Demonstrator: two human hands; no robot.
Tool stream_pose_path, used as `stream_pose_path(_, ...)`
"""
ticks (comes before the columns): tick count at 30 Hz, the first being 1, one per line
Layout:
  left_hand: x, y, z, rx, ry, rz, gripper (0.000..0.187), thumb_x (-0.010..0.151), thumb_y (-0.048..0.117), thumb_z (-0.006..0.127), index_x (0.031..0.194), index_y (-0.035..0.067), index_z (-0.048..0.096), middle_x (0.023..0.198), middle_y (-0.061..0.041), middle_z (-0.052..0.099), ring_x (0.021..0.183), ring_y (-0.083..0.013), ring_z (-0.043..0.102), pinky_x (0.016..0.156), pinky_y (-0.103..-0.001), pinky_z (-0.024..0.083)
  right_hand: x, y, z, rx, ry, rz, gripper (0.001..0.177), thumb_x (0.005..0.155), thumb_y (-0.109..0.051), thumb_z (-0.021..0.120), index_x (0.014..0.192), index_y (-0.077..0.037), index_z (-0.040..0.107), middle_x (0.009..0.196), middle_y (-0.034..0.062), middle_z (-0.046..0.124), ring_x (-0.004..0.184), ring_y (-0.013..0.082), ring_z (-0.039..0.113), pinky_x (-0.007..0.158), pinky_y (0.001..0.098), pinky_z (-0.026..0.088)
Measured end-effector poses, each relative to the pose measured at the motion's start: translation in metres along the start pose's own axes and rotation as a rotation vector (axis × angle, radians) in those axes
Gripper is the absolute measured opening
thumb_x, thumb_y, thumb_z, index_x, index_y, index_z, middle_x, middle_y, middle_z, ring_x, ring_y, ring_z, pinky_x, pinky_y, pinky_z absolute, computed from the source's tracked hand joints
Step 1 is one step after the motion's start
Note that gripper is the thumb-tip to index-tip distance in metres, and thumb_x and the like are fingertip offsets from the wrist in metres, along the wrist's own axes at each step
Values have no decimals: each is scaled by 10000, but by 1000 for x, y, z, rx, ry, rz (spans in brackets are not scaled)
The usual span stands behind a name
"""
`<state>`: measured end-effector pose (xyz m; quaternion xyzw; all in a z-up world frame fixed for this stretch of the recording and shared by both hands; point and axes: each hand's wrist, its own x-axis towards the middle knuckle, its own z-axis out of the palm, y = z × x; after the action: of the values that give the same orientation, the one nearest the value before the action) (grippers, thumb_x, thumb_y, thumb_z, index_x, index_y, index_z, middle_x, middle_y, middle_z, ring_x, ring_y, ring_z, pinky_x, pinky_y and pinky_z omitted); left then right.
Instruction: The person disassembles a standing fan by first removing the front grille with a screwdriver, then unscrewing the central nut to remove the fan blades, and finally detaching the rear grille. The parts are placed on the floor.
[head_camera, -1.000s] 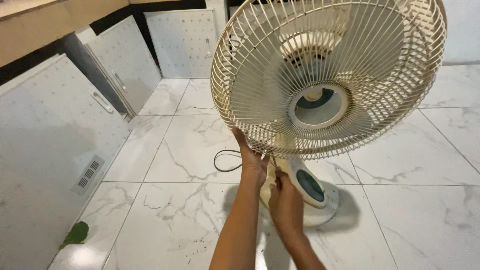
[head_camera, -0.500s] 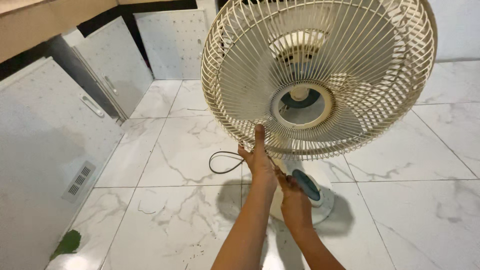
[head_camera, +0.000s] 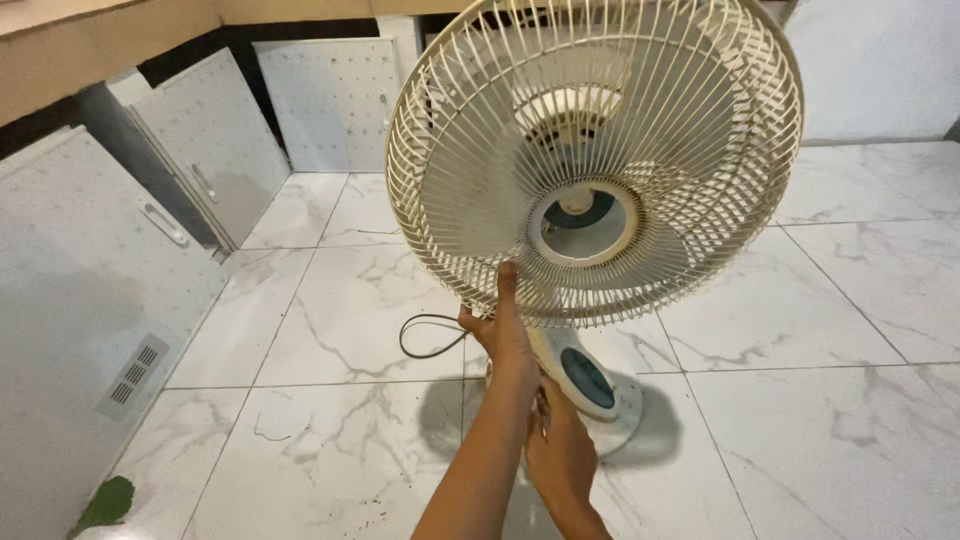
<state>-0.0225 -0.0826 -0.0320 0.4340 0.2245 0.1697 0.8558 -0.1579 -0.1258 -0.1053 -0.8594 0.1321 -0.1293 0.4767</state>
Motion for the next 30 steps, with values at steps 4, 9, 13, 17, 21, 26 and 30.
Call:
stream_pose_path(4, 11, -11, -6, -50, -76, 44, 1372, 528, 735, 831, 1547, 102, 166, 1547, -144, 378, 1418, -314, 423, 1152, -443, 366, 2, 24, -10, 477, -6, 223, 423, 988, -273, 573, 1407, -223, 549, 913, 98, 663, 651, 213, 531, 543, 359, 411)
stream_pose_path(9, 17, -34, -16, 15, -103, -76, 1468, 479, 815, 760, 1612, 203, 55, 1646, -99, 179, 1489, -326, 275, 1170, -540, 312, 33, 40, -45, 850, -159, 419, 409, 991, -296, 532, 1373, -157, 489, 793, 74, 607, 440, 94, 395, 345, 259, 269)
stream_pose_path(13, 10, -64, -10, -146, -247, -257, 1514, 385, 788, 772, 1611, 330, 10, 1623, -61, 286, 1448, -341, 352, 1142, -545, 334, 45, 30, -61, 855, -200, 454, 402, 981, -303, 533, 1347, -141, 494, 816, 70, 639, 436, 93, 386, 340, 247, 254)
stream_pose_path(17, 11, -82, 0, -360, -298, -299, 1482, 498, 672, 875, 1590, 321, -62, 1639, -63, 313, 1450, -325, 406, 1175, -480, 358, 41, 23, -67, 879, -197, 432, 389, 989, -303, 555, 1331, -120, 523, 838, 63, 625, 458, 98, 434, 350, 245, 273)
stream_pose_path(21, 8, -85, 0, -420, -374, -266, 1404, 512, 615, 893, 1582, 296, 43, 1593, -74, 373, 1368, -315, 473, 1112, -493, 425, 38, 22, -66, 797, -203, 511, 379, 980, -281, 560, 1332, -142, 579, 833, 83, 629, 486, 115, 460, 380, 255, 316)
stream_pose_path(26, 7, -90, -1, -386, -353, -258, 1315, 503, 637, 877, 1548, 247, 179, 1505, -49, 450, 1318, -309, 507, 1061, -492, 454, 43, 21, -65, 794, -236, 453, 393, 983, -273, 560, 1344, -120, 575, 822, 81, 620, 498, 105, 442, 389, 247, 308)
stream_pose_path(30, 11, -110, 0, -414, -320, -322, 1210, 509, 676, 871, 1482, 194, 337, 1442, -42, 519, 1273, -293, 528, 1045, -467, 466, 46, 19, -70, 759, -222, 456, 393, 978, -264, 570, 1341, -113, 581, 819, 76, 603, 492, 100, 422, 380, 252, 287)
